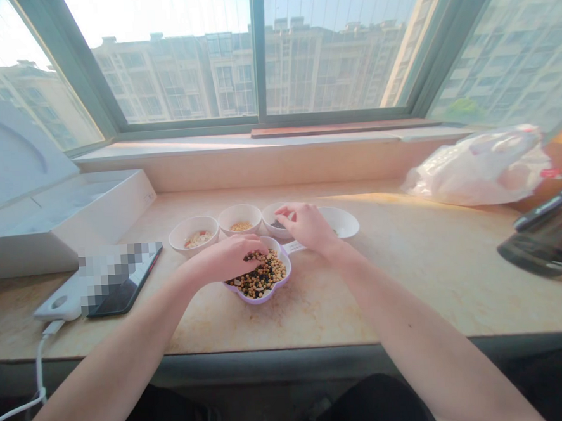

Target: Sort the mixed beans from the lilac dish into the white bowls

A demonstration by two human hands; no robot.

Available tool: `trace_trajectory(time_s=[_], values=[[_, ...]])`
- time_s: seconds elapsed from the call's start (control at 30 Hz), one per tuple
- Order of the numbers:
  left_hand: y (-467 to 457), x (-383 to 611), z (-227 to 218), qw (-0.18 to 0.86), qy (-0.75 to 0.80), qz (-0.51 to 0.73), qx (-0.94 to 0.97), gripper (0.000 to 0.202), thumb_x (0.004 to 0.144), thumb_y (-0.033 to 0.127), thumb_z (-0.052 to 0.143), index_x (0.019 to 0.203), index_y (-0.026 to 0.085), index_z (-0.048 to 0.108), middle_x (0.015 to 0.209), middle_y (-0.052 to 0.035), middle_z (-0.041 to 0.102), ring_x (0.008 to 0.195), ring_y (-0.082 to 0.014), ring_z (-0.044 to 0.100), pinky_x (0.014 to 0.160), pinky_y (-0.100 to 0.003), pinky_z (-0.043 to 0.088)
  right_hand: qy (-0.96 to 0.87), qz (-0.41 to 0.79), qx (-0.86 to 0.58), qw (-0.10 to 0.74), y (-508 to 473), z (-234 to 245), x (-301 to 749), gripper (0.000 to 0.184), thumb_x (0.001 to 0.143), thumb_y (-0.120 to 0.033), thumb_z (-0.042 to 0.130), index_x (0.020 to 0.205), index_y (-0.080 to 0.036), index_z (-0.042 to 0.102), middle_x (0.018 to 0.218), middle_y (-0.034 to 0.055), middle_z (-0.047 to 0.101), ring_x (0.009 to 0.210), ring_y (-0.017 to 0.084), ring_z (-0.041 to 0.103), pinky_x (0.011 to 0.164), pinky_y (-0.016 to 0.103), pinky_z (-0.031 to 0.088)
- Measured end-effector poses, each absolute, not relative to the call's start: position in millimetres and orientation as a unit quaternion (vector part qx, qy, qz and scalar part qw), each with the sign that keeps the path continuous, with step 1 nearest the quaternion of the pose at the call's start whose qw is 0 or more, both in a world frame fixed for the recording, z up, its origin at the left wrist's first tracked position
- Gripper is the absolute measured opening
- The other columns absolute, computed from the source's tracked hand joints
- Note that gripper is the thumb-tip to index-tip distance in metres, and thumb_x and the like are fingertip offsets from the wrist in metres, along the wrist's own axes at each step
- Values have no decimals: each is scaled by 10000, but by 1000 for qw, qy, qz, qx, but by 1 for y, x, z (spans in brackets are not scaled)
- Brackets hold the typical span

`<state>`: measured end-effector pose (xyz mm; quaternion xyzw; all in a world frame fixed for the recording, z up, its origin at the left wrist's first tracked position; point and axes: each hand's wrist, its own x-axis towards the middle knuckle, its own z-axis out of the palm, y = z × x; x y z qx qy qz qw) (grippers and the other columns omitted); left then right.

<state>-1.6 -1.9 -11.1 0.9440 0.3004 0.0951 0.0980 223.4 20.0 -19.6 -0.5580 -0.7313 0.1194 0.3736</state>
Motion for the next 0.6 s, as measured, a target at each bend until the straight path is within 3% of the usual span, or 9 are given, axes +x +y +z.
trace_trajectory(time_s=[0.1,0.23,0.6], values=[[0,0,-15,99,278,66,953,257,888,79,582,1035,175,770,1211,-59,749,1052,-225,714,949,-316,533,-737,53,-570,361,27,-27,228,236,936,-256,618,1039,-188,819,935,84,800,768,220,675,781,356,522],[5,1,-19,118,293,64,947,322,877,50,583,1093,179,784,1160,-55,773,999,-219,727,936,-317,539,-747,9,-569,343,32,-33,230,245,943,-222,617,1087,-179,810,1045,108,793,864,241,702,870,383,530],[2,1,-17,155,324,96,929,354,876,55,525,952,236,820,991,-21,805,910,-221,730,858,-301,528,-744,19,-569,350,29,-30,228,187,933,-282,677,1024,-192,812,955,83,771,744,201,670,797,358,553]])
